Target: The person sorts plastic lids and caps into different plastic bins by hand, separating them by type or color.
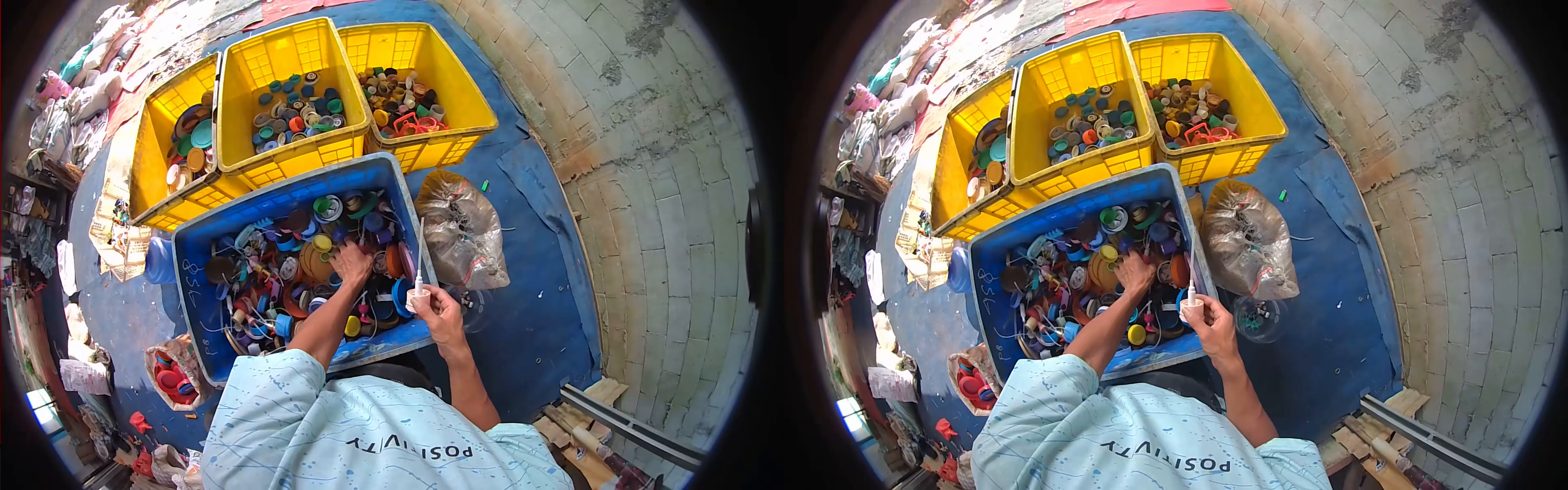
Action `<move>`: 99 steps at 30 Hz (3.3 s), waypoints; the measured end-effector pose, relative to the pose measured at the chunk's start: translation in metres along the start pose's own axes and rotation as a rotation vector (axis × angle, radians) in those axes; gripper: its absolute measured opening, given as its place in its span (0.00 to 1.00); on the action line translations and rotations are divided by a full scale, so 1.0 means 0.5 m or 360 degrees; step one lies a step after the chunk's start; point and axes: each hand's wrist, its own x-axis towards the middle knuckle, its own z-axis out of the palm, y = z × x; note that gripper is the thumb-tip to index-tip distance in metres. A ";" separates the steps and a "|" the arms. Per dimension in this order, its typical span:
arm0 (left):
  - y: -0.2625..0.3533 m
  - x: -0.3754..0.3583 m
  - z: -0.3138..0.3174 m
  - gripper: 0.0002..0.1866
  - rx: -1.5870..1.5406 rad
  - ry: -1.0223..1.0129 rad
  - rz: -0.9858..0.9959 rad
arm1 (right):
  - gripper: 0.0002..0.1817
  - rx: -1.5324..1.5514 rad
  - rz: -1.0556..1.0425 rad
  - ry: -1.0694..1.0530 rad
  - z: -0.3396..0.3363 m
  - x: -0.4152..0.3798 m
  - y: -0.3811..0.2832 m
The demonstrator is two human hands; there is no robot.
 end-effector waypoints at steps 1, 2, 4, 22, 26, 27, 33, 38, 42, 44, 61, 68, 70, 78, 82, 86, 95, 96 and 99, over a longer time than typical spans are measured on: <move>-0.002 0.004 0.010 0.29 0.0021 0.0041 0.0002 | 0.22 -0.0017 0.0007 -0.0018 -0.001 0.000 0.000; -0.001 0.007 0.021 0.29 0.0043 0.0084 0.0000 | 0.22 -0.0034 0.0014 -0.0040 -0.002 0.000 -0.001; 0.012 0.002 0.018 0.28 -0.0064 0.0027 -0.0109 | 0.23 -0.0055 0.0017 -0.0082 -0.011 0.005 -0.003; -0.153 -0.274 -0.268 0.14 -0.2957 -0.0158 -0.0810 | 0.16 0.0122 0.0380 -0.0884 0.103 0.102 0.015; -0.213 -0.375 -0.354 0.15 -0.3360 0.0031 -0.0831 | 0.15 0.0168 0.0498 -0.1144 0.202 0.061 0.027; -0.231 -0.402 -0.369 0.16 -0.3401 0.0088 -0.0800 | 0.15 0.0175 0.0532 -0.1211 0.229 0.044 0.031; -0.373 -0.569 -0.405 0.16 -0.3649 0.0375 -0.0728 | 0.14 0.0080 0.0692 -0.1532 0.386 -0.088 0.105; -0.539 -0.730 -0.385 0.14 -0.3810 0.0660 -0.0772 | 0.14 -0.0075 0.0758 -0.1687 0.523 -0.253 0.205; -0.705 -0.873 -0.357 0.12 -0.3860 0.0831 -0.0868 | 0.12 -0.0275 0.0845 -0.1727 0.622 -0.386 0.338; -0.786 -0.937 -0.351 0.11 -0.3855 0.0971 -0.1041 | 0.12 -0.0329 0.0962 -0.1768 0.663 -0.455 0.392; -1.148 -0.829 -0.463 0.08 -0.4071 0.1127 -0.0993 | 0.14 -0.0503 0.0982 -0.1758 1.047 -0.453 0.503; -1.311 -0.539 -0.578 0.08 -0.3815 0.0910 -0.0939 | 0.13 -0.0409 0.0846 -0.1680 1.313 -0.252 0.520; -1.337 -0.452 -0.645 0.09 -0.3744 0.0849 -0.0959 | 0.13 -0.0320 0.0713 -0.1705 1.379 -0.214 0.469; -1.436 -0.132 -0.772 0.09 -0.3572 0.0405 -0.0901 | 0.11 -0.0080 0.0544 -0.1060 1.502 -0.030 0.411; -1.491 -0.016 -0.772 0.10 -0.3551 0.0169 -0.1116 | 0.12 -0.0208 0.0735 -0.0892 1.530 0.029 0.447; -1.576 0.116 -0.778 0.10 -0.3532 0.0109 -0.1295 | 0.11 -0.0302 0.0890 -0.0922 1.645 0.089 0.500; -1.766 0.423 -1.034 0.12 -0.3334 0.0157 -0.0888 | 0.13 -0.0752 0.0605 -0.1046 2.134 0.227 0.385; -1.778 0.450 -1.066 0.13 -0.3303 0.0194 -0.0905 | 0.13 -0.0798 0.0545 -0.1076 2.172 0.251 0.380; -1.814 0.513 -1.125 0.15 -0.3228 0.0188 -0.0897 | 0.19 -0.0910 0.0430 -0.1123 2.259 0.291 0.356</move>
